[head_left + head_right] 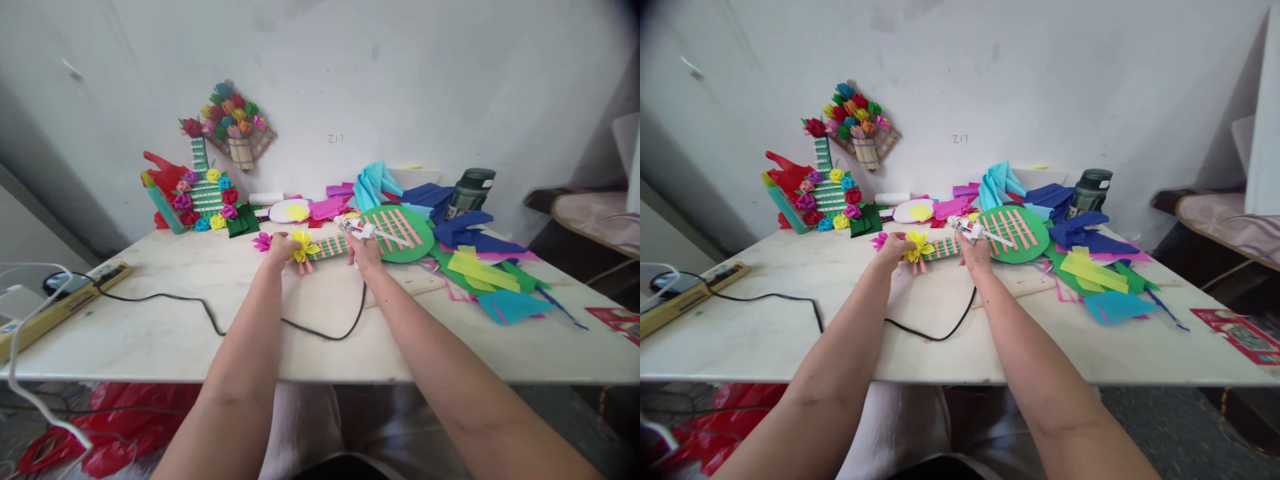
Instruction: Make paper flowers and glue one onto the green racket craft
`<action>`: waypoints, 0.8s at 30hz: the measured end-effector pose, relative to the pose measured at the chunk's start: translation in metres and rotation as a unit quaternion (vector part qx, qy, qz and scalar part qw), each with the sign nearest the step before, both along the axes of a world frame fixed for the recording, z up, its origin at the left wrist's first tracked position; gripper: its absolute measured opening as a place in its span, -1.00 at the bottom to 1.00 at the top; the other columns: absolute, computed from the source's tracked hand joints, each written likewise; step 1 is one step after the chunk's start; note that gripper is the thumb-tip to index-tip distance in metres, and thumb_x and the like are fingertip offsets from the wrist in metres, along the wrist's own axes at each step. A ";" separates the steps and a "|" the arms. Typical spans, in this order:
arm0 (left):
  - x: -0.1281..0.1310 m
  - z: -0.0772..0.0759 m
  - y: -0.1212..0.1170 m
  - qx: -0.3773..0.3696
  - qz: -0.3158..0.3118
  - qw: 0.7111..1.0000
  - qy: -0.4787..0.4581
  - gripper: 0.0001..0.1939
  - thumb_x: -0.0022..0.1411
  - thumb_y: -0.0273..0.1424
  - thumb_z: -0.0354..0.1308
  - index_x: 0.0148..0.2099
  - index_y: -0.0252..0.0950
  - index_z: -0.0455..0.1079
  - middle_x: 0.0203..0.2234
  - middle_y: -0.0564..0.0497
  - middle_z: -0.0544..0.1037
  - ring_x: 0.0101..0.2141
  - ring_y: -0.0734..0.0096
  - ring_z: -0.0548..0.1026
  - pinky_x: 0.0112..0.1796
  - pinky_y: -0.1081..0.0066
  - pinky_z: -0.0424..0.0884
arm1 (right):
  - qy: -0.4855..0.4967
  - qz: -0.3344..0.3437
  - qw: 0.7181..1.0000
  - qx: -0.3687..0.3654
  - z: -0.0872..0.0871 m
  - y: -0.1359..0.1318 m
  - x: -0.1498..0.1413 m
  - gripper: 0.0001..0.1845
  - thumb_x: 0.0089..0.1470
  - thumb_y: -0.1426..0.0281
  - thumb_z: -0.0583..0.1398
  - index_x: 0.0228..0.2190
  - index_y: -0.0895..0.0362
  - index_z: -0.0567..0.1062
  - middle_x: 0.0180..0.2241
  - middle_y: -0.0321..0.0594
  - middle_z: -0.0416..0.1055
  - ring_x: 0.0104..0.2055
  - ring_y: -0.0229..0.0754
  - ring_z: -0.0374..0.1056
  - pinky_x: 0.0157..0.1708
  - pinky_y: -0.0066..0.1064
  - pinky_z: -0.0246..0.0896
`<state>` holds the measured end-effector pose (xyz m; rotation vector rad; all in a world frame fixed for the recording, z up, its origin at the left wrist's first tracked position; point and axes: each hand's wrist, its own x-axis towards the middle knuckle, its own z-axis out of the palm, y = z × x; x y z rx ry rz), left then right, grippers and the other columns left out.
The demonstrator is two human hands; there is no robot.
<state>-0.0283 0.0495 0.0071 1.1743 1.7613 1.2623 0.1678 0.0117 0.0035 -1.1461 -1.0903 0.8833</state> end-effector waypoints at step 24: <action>-0.012 0.003 0.000 -0.068 -0.021 0.996 0.054 -0.44 -0.18 -0.53 0.24 -0.06 -0.33 0.19 -0.40 -0.03 0.42 -0.51 0.43 0.41 -0.54 0.46 0.24 | -0.012 0.003 1.000 0.007 -0.011 0.004 -0.007 -0.72 -0.17 0.18 0.23 -0.58 0.14 0.37 -0.80 -0.45 0.19 -0.83 -0.39 0.08 -0.88 -0.54 0.03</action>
